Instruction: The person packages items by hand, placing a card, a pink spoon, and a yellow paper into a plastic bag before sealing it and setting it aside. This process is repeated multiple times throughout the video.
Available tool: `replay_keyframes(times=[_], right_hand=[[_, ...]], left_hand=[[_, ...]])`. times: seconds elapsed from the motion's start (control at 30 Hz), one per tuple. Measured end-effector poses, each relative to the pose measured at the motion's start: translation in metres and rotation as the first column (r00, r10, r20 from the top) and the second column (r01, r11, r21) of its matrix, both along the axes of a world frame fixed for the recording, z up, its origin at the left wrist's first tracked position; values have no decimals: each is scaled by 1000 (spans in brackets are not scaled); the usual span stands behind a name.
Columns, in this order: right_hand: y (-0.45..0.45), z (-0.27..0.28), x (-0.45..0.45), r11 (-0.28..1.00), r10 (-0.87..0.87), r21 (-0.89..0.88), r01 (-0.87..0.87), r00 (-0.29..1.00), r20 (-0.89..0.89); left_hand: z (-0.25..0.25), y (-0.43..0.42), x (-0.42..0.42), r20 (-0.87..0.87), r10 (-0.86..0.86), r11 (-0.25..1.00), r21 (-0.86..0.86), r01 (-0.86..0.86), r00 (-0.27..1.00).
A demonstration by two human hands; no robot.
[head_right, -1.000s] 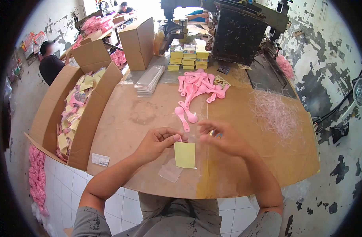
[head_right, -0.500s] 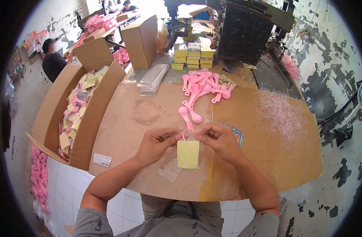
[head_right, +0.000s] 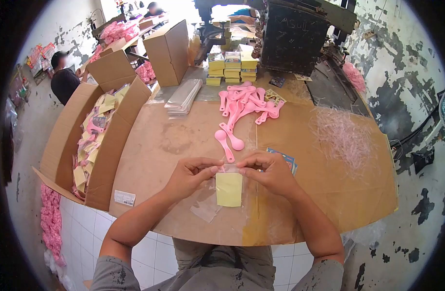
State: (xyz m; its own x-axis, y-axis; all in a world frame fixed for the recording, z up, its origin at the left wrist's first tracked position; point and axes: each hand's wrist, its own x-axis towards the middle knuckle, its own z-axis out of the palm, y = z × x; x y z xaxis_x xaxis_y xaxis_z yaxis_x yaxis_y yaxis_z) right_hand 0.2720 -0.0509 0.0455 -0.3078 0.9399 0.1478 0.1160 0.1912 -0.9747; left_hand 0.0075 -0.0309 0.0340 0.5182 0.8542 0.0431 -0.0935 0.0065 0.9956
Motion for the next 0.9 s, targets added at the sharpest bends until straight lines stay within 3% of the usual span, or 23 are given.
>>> replay_keyframes(times=[0.27,0.37,0.47,0.57,0.7,0.8,0.9], right_hand=[[7,-15,7,998,10,57,-18,991,131],[0,-6,-7,1000,-9,-15,7,989,-148],[-9,9,-10,976,129,-165,-140,989,-79],[-2,-7,-4,977,120,-177,-119,993,-6],[-6,8,-6,992,82,-97,-77,996,45],[-3,2,-3,997,72,-29,-73,997,-41],[1,2,9,1000,-5,2,5,999,-38]], left_hand=[[-4,4,0,-15,-37,999,-1,37,999],[-5,4,-2,-15,-1,1000,16,1,1000],[-5,5,-3,-10,34,998,50,-33,999],[1,3,-1,71,51,997,51,-55,996],[-1,-2,5,84,46,992,116,-56,995],[-8,7,-7,-35,-159,987,31,161,987],[4,13,-15,-48,-117,993,11,117,992]])
